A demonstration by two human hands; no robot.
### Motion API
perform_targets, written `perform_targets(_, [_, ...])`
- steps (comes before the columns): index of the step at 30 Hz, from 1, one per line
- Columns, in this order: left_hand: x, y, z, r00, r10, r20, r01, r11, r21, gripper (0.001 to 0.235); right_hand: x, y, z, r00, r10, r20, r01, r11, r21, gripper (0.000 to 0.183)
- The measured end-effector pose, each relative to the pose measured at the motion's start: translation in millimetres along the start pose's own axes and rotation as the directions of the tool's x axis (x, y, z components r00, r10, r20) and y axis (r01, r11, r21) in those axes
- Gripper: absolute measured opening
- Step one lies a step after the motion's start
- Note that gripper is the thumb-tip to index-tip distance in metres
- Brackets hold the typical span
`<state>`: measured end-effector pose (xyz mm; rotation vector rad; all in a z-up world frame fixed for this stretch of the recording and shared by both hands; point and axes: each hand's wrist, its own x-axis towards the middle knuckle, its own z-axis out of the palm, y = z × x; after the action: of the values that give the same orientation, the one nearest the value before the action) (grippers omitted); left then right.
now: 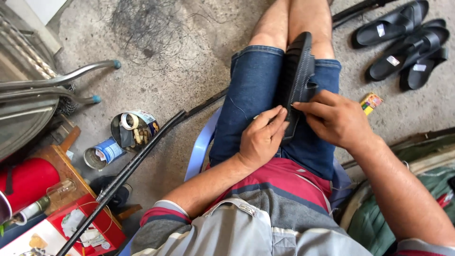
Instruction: The person sits on a blue plastic chair and sews a black slipper using a needle and thread. They briefly pause to pick up a smartphone, interact with the screen, and place it back before resuming the sewing task on the slipper.
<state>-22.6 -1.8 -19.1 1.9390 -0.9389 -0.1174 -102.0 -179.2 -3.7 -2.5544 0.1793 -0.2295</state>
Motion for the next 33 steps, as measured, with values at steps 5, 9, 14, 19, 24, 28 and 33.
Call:
perform_targets(5, [-2.7, -3.9, -2.7, 0.999, -0.042, 0.000, 0.042, 0.996, -0.077, 0.030, -7.7, 3.3, 14.8, 0.997, 0.055, -0.060, -0.049, 0.994, 0.093, 0.021])
perform_targets(9, [-2.9, -6.9, 2.5, 1.000, -0.007, -0.006, 0.007, 0.999, -0.051, 0.030, 5.1, -3.3, 8.3, 0.998, -0.031, -0.057, 0.027, 0.997, -0.069, 0.011])
perform_targets(14, [0.1, -1.8, 4.0, 0.999, 0.041, 0.008, -0.041, 0.999, 0.035, 0.030, 16.3, -6.8, 0.8, 0.997, -0.074, 0.009, 0.074, 0.971, -0.227, 0.010])
perform_targets(19, [7.2, 7.5, -24.5, 0.985, 0.003, 0.174, 0.010, 0.997, -0.075, 0.033, 16.1, -23.4, -26.5, 0.990, -0.057, 0.128, 0.067, 0.995, -0.068, 0.010])
perform_targets(24, [17.8, -7.6, -67.8, 0.829, -0.233, 0.508, 0.143, 0.967, 0.211, 0.016, 2.2, -44.8, -37.3, 0.997, -0.069, 0.043, 0.072, 0.995, -0.071, 0.015])
perform_targets(28, [43.3, 4.3, -110.0, 0.691, -0.240, 0.682, 0.268, 0.961, 0.068, 0.011, -11.8, -50.9, -38.6, 0.998, -0.060, 0.001, 0.060, 0.992, -0.111, 0.018])
perform_targets(33, [38.2, 20.9, -83.5, 0.648, -0.155, 0.745, 0.741, 0.352, -0.572, 0.013, -20.0, -51.9, -36.1, 0.999, -0.036, 0.001, 0.036, 0.985, -0.172, 0.027])
